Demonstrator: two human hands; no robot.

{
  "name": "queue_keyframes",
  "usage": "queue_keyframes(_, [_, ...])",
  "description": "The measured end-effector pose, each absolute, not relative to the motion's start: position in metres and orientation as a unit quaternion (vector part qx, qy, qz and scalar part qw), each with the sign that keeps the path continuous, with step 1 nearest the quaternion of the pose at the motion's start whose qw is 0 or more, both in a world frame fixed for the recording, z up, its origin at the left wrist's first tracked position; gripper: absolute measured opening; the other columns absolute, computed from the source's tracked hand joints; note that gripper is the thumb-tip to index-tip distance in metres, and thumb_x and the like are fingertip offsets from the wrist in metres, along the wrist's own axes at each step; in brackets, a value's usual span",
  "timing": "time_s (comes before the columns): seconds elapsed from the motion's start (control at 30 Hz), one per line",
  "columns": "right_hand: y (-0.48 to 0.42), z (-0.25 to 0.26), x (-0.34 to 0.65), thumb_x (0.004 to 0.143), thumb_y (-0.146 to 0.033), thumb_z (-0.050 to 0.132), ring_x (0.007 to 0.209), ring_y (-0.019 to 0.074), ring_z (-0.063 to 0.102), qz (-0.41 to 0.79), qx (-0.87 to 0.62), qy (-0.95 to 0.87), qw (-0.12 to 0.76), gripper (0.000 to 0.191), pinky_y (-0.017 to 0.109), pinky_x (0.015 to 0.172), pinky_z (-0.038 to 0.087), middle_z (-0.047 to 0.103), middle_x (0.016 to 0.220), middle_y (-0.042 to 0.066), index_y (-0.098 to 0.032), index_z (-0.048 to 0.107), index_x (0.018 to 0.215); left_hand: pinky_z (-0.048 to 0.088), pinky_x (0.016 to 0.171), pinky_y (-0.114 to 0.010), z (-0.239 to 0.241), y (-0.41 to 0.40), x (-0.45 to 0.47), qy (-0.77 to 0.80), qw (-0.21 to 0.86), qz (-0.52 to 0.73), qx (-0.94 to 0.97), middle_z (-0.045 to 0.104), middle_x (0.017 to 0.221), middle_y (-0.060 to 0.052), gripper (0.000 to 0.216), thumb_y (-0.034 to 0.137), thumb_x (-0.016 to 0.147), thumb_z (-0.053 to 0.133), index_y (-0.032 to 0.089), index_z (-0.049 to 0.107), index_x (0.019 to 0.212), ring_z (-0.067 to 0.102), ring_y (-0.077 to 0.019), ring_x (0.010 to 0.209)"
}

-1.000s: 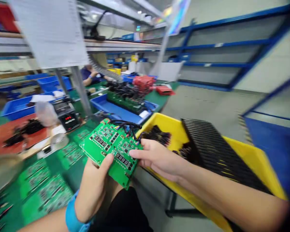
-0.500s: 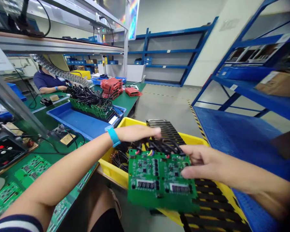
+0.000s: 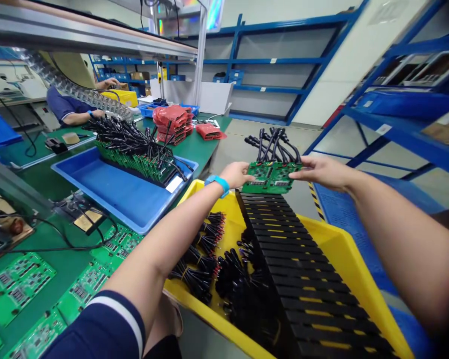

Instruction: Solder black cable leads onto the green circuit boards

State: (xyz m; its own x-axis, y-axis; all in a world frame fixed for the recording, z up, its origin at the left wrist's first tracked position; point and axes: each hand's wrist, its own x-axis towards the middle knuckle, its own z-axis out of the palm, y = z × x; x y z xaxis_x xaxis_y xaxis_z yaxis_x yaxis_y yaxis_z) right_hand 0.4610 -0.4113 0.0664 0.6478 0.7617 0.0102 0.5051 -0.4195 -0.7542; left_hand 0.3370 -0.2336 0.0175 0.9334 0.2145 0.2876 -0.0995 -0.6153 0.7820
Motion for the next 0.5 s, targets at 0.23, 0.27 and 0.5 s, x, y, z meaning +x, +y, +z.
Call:
queue_keyframes(0.23, [-0.411, 0.038, 0.476, 0.084, -0.034, 0.047, 0.087, 0.0125, 0.054, 0.16, -0.837, -0.372, 0.368, 0.028, 0.034, 0.082, 0.046, 0.055, 0.1, 0.005, -0.014, 0.052, 0.104, 0.038, 0.067, -0.028, -0.002, -0.229, 0.349, 0.051, 0.397, 0.197, 0.895, 0.049, 0.06, 0.002, 0.009, 0.016, 0.07, 0.062, 0.016, 0.055, 0.065, 0.05, -0.0163, 0.068])
queue_keyframes(0.27, [-0.411, 0.036, 0.477, 0.084, -0.033, 0.047, 0.088, 0.0125, 0.054, 0.15, -0.84, -0.372, 0.365, 0.027, 0.035, 0.082, 0.045, 0.055, 0.1, 0.005, -0.014, 0.052, 0.103, 0.038, 0.069, -0.028, -0.004, -0.23, 0.349, 0.052, 0.394, 0.199, 0.896, 0.051, 0.062, 0.001, 0.006, 0.016, 0.071, 0.061, 0.016, 0.057, 0.067, 0.051, -0.0169, 0.07])
queue_keyframes(0.5, [-0.416, 0.031, 0.475, 0.085, -0.032, 0.046, 0.086, 0.0123, 0.054, 0.105, -0.864, -0.355, 0.342, 0.029, 0.035, 0.081, 0.046, 0.054, 0.102, 0.005, -0.016, 0.05, 0.109, 0.039, 0.08, -0.031, -0.013, -0.243, 0.343, 0.089, 0.391, 0.245, 0.882, 0.059, 0.083, -0.008, 0.023, 0.015, 0.074, 0.06, 0.012, 0.058, 0.096, 0.053, -0.0221, 0.088])
